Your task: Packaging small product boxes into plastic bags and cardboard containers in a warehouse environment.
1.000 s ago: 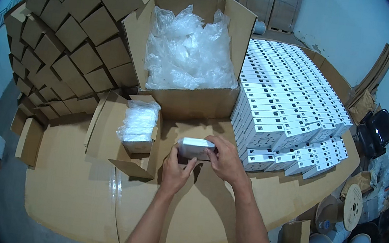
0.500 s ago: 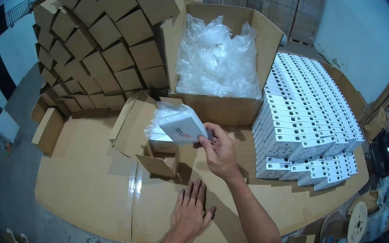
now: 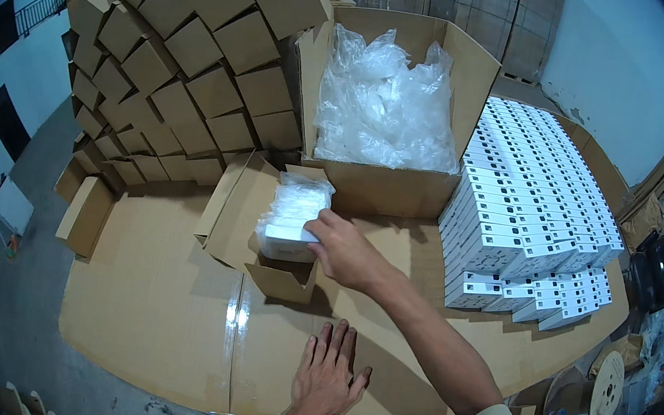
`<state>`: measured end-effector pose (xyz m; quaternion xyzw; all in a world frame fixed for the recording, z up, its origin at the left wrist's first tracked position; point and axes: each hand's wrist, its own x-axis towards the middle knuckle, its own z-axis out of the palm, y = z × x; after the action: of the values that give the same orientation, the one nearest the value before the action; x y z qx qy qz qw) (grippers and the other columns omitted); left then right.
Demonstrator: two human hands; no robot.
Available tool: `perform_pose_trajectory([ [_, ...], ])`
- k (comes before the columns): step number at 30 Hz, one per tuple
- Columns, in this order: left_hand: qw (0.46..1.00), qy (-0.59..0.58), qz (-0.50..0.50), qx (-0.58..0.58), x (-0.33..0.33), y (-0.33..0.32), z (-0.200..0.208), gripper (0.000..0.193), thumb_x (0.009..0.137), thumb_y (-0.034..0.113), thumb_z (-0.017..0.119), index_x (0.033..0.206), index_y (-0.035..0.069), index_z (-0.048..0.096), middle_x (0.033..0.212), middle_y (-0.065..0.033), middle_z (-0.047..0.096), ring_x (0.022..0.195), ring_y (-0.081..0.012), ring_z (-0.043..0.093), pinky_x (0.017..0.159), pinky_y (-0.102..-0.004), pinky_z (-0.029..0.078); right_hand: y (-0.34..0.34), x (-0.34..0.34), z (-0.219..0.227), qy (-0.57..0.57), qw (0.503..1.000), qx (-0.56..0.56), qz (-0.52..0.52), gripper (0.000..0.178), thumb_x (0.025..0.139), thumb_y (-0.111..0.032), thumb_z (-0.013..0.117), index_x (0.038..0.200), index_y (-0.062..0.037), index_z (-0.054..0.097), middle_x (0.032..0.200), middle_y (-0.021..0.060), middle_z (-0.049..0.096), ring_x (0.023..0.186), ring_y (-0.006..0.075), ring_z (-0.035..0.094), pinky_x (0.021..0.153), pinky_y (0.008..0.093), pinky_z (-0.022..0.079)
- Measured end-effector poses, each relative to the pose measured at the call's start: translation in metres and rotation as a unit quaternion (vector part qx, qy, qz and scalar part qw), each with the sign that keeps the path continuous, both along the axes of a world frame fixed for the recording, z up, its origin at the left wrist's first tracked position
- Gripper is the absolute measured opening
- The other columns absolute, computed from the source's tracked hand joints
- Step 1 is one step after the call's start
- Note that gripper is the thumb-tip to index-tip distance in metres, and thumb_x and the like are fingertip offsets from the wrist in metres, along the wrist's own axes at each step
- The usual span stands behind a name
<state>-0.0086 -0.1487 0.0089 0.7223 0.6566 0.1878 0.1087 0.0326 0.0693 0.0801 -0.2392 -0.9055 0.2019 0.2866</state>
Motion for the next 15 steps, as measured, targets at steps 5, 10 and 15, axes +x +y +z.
perform_pose_trajectory([
  [5, 1.000, -0.014, 0.007, -0.012, -0.001, 0.000, -0.004, 0.078, 0.090, 0.045, 0.059, 0.147, -0.004, 0.040, 0.156, -0.0221, 0.036, 0.144, -0.0427, 0.031, 0.118, -0.0544, 0.024, -0.011, -0.022, -0.016, -0.078, 0.995, 0.043, -0.047, 0.021, 0.087, 0.000, 0.061, 0.108, 0.0010, 0.056, 0.109, 0.0202, 0.054, 0.100, 0.0394, 0.059, 0.085, 0.0474, 0.052],
  [10, 0.999, -0.016, 0.008, -0.034, -0.001, 0.000, -0.003, 0.080, 0.090, 0.046, 0.060, 0.149, -0.004, 0.038, 0.158, -0.0220, 0.034, 0.146, -0.0428, 0.028, 0.119, -0.0546, 0.022, -0.023, -0.023, -0.006, -0.068, 0.995, 0.052, -0.058, 0.026, 0.084, 0.002, 0.057, 0.110, -0.0005, 0.057, 0.109, 0.0199, 0.054, 0.106, 0.0383, 0.058, 0.087, 0.0474, 0.051],
  [15, 1.000, -0.014, 0.002, -0.006, -0.001, -0.003, -0.015, 0.078, 0.091, 0.045, 0.059, 0.147, -0.005, 0.040, 0.156, -0.0225, 0.037, 0.146, -0.0435, 0.028, 0.118, -0.0563, 0.022, -0.023, -0.030, -0.008, -0.072, 0.993, 0.064, -0.070, 0.028, 0.083, 0.002, 0.055, 0.111, 0.0002, 0.059, 0.106, 0.0196, 0.057, 0.102, 0.0372, 0.061, 0.085, 0.0466, 0.053],
])
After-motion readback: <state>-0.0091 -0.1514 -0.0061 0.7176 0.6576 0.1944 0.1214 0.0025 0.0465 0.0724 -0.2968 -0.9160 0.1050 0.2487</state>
